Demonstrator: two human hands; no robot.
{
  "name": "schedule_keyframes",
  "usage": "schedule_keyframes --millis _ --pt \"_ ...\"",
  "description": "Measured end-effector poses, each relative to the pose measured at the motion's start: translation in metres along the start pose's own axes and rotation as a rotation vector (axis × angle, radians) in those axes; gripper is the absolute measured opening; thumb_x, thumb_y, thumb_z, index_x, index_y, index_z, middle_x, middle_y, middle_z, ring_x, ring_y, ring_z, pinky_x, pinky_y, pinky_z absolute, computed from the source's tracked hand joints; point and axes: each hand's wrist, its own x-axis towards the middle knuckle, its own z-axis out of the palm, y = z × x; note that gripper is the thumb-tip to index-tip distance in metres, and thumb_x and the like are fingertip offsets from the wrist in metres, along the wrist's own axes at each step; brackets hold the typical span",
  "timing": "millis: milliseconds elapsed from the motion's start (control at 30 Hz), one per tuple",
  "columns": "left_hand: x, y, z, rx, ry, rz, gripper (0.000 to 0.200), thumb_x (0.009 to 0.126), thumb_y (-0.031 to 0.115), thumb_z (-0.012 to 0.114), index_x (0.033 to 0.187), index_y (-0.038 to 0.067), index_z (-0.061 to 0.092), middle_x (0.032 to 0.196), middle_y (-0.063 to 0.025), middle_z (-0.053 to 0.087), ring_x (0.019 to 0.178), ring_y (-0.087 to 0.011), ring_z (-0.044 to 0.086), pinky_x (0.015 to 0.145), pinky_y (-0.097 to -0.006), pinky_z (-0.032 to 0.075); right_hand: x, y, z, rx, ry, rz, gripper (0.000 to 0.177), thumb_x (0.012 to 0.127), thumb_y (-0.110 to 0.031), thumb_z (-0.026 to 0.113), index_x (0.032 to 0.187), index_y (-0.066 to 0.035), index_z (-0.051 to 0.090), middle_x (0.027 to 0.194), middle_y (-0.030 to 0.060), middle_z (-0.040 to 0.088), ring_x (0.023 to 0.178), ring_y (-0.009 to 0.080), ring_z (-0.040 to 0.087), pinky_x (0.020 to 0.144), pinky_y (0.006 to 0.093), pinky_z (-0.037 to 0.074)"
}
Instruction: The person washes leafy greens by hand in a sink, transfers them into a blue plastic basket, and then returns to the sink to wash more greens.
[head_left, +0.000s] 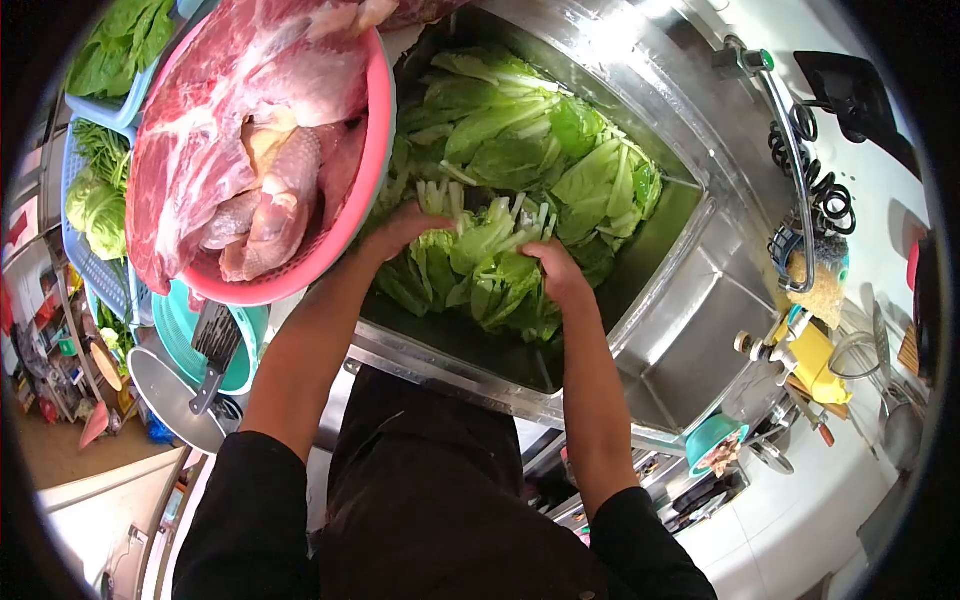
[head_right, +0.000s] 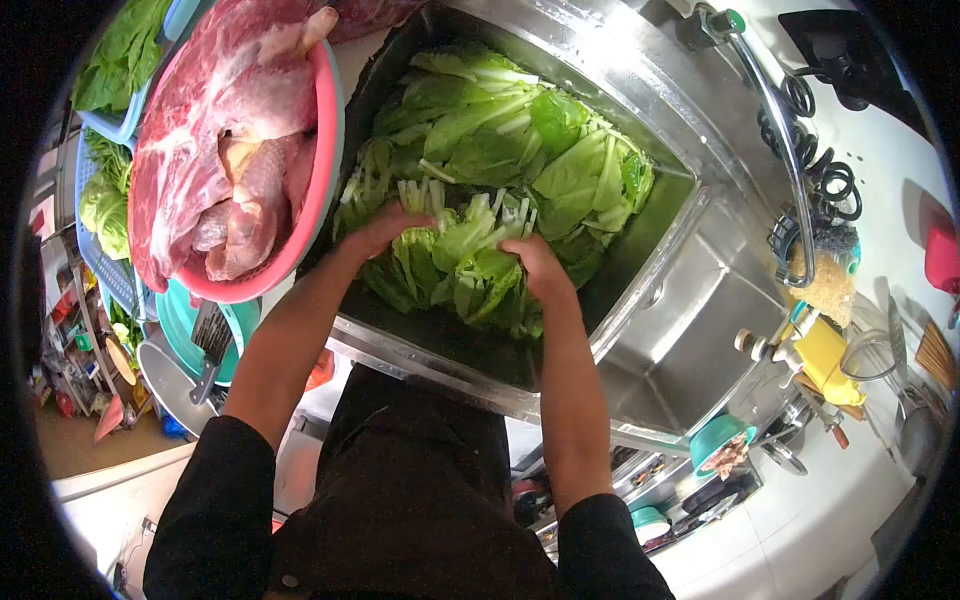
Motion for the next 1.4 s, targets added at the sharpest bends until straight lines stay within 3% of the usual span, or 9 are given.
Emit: schedule_keyframes --millis 200,433,533,767,867,967,1067,1167,1400 --pt "-0.008 0.023 0.018 -0.017 0.111 -0.083 0.056 0.079 0.029 0.077 0.126 0.005 0.059 0.122 -0.0094 0.063 0.113 -0.0206 0.057 0.102 -0.0340 0.039 -0.015 -0.016 0.063 -0.337 0.208 -0.103 0.061 0.078 -0.029 0.079 0.126 0.002 0.058 0.115 0.0168 0.065 0.113 0.0283 0.058 0.095 0.0378 0.043" --pt "-0.006 -0.032 0.006 -0.593 0.177 0.000 0.053 0.083 0.034 0.069 0.127 0.007 0.058 0.122 -0.0090 0.061 0.114 -0.0239 0.057 0.101 -0.0409 0.043 -0.023 0.002 0.163 -1.054 0.610 -0.685 0.062 0.076 -0.016 0.071 0.130 0.003 0.047 0.114 0.0295 0.058 0.093 0.0476 0.063 0.082 0.0479 0.053" --pt "-0.003 -0.046 -0.004 -0.762 0.265 -0.090 0.051 0.086 0.035 0.063 0.127 0.006 0.058 0.119 -0.0080 0.063 0.109 -0.0221 0.059 0.096 -0.0395 0.046 -0.035 -0.006 0.196 -1.072 0.468 -0.395 0.067 0.074 -0.014 0.071 0.132 0.002 0.044 0.107 0.0280 0.059 0.088 0.0475 0.063 0.079 0.0506 0.054" --pt "-0.008 0.015 0.012 -0.278 0.239 -0.229 0.044 0.087 0.031 0.064 0.120 0.002 0.063 0.116 -0.0115 0.065 0.107 -0.0220 0.059 0.094 -0.0369 0.046 0.042 0.019 0.087 -0.384 0.082 -0.211 0.055 0.077 -0.031 0.077 0.115 0.007 0.064 0.121 0.0225 0.063 0.097 0.0332 0.067 0.080 0.0435 0.053" --pt "0.016 -0.014 0.007 -0.415 0.090 -0.214 0.047 0.085 0.031 0.067 0.120 0.000 0.063 0.117 -0.0125 0.065 0.111 -0.0219 0.059 0.095 -0.0363 0.045 0.027 0.004 0.073 -0.273 0.347 0.039 0.040 0.088 -0.026 0.070 0.112 0.006 0.068 0.131 0.0190 0.059 0.120 0.0298 0.056 0.102 0.0417 0.041" --pt "-0.001 0.007 0.024 0.058 0.366 -0.040 0.048 0.083 0.029 0.072 0.119 -0.001 0.063 0.117 -0.0125 0.065 0.109 -0.0219 0.059 0.096 -0.0373 0.044 0.069 0.047 0.037 -0.160 0.296 -0.084 0.051 0.083 -0.033 0.074 0.112 0.008 0.063 0.114 0.0170 0.065 0.102 0.0281 0.062 0.089 0.0404 0.047" --pt "0.016 -0.044 0.026 -0.022 0.554 0.069 0.048 0.083 0.034 0.073 0.119 0.003 0.065 0.122 -0.0088 0.064 0.112 -0.0212 0.059 0.097 -0.0348 0.044 0.024 -0.003 0.063 -0.326 0.483 0.084 0.044 0.086 -0.027 0.073 0.113 0.006 0.061 0.114 0.0138 0.064 0.103 0.0266 0.060 0.091 0.0394 0.046" --pt "-0.020 -0.004 0.039 -0.051 0.375 0.245 0.044 0.084 0.026 0.075 0.118 0.000 0.065 0.114 -0.0127 0.067 0.110 -0.0240 0.058 0.098 -0.0371 0.043 -0.014 -0.009 0.069 -0.020 0.213 -0.248 0.038 0.086 -0.019 0.071 0.115 0.004 0.060 0.109 0.0127 0.065 0.099 0.0246 0.063 0.088 0.0384 0.048" --pt "-0.062 0.027 0.054 0.422 0.378 0.457 0.034 0.089 0.024 0.069 0.115 0.001 0.067 0.128 -0.0156 0.063 0.145 -0.0271 0.030 0.108 -0.0392 0.035 -0.049 -0.012 0.074 0.059 0.098 -0.333 0.034 0.087 -0.011 0.070 0.116 0.002 0.060 0.109 0.0089 0.066 0.097 0.0204 0.063 0.086 0.0354 0.049"
